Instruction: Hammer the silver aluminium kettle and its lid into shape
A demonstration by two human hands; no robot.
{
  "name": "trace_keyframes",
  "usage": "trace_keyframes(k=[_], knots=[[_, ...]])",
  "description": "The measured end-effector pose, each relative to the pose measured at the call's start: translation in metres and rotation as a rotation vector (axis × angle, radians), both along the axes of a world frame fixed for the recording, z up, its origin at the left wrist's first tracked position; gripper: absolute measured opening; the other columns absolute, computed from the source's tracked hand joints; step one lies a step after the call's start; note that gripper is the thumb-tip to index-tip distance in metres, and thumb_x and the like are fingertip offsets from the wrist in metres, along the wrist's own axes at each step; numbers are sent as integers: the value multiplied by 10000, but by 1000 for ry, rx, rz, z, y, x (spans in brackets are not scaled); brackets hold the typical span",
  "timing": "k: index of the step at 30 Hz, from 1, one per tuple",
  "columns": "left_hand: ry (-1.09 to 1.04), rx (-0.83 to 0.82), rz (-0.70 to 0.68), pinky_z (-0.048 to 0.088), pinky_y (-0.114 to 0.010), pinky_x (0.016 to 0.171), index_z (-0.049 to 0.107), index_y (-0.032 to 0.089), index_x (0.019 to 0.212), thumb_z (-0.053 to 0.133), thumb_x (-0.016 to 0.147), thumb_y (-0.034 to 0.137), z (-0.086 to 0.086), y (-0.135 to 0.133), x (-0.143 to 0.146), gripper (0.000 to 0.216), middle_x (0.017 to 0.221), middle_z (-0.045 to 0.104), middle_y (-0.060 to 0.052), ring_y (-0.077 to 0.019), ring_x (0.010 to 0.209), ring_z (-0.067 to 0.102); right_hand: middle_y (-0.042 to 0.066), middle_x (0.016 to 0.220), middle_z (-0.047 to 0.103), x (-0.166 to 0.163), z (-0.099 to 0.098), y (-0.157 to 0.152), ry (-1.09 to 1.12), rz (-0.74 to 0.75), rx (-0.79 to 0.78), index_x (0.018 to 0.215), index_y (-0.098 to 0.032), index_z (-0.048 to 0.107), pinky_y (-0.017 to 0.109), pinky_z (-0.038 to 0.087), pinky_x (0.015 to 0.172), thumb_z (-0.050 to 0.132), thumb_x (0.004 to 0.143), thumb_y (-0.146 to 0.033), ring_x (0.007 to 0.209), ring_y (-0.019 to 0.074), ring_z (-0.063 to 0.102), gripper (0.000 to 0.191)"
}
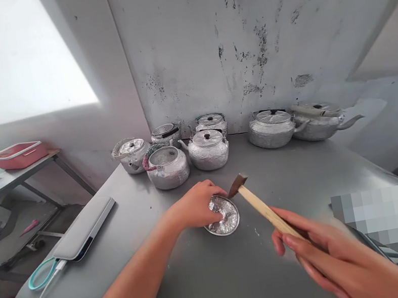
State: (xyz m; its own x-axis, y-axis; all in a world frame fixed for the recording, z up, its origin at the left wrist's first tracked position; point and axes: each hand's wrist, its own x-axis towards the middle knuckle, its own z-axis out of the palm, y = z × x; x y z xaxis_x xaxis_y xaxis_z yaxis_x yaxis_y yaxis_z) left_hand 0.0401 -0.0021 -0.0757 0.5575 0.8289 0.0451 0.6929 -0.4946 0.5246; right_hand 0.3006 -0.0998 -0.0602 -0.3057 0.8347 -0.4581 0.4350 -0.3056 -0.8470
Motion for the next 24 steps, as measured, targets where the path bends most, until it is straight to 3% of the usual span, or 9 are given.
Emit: trace_keyframes(k=[2,5,9,13,24], knots=[[-13,20,-21,468,-347,1005,647,224,1249,742,743,280,-1,1,0,519,1162,613,-63,-245,1100,593,-81,562,366,-3,-13,-3,-22,-18,81,1277,-302,595,176,254,322,453,896,-721,431,101,213,584],[-15,25,-35,467,-352,999,615,205,1268,747,743,270,-1,2,0,545,1176,629,-73,-252,1111,589,-36,682,493,-5,-31,-6,-24,-35,257,1297,-291,607,181,319,374,492,938,-615,487,106,351,496],[-30,11,-38,466,-337,990,620,219,1241,743,739,236,0,2,-1,518,1178,638,-60,-243,1111,590,-14,666,569,0,-41,-4,-58,-17,361,1131,-283,702,228,402,419,475,965,-529,480,134,441,374],[-51,15,-40,473,-326,970,645,227,1185,743,724,222,-1,2,-1,472,1140,647,-45,-234,1072,605,7,658,614,4,-40,-1,-107,31,412,926,-273,733,251,464,475,480,948,-516,534,171,529,351],[7,-21,11,475,-348,979,718,267,1108,721,747,223,2,-2,3,364,1151,621,-40,-234,1067,605,6,618,589,-7,-17,-3,-73,6,372,849,-270,701,265,480,501,459,944,-548,534,177,538,381]])
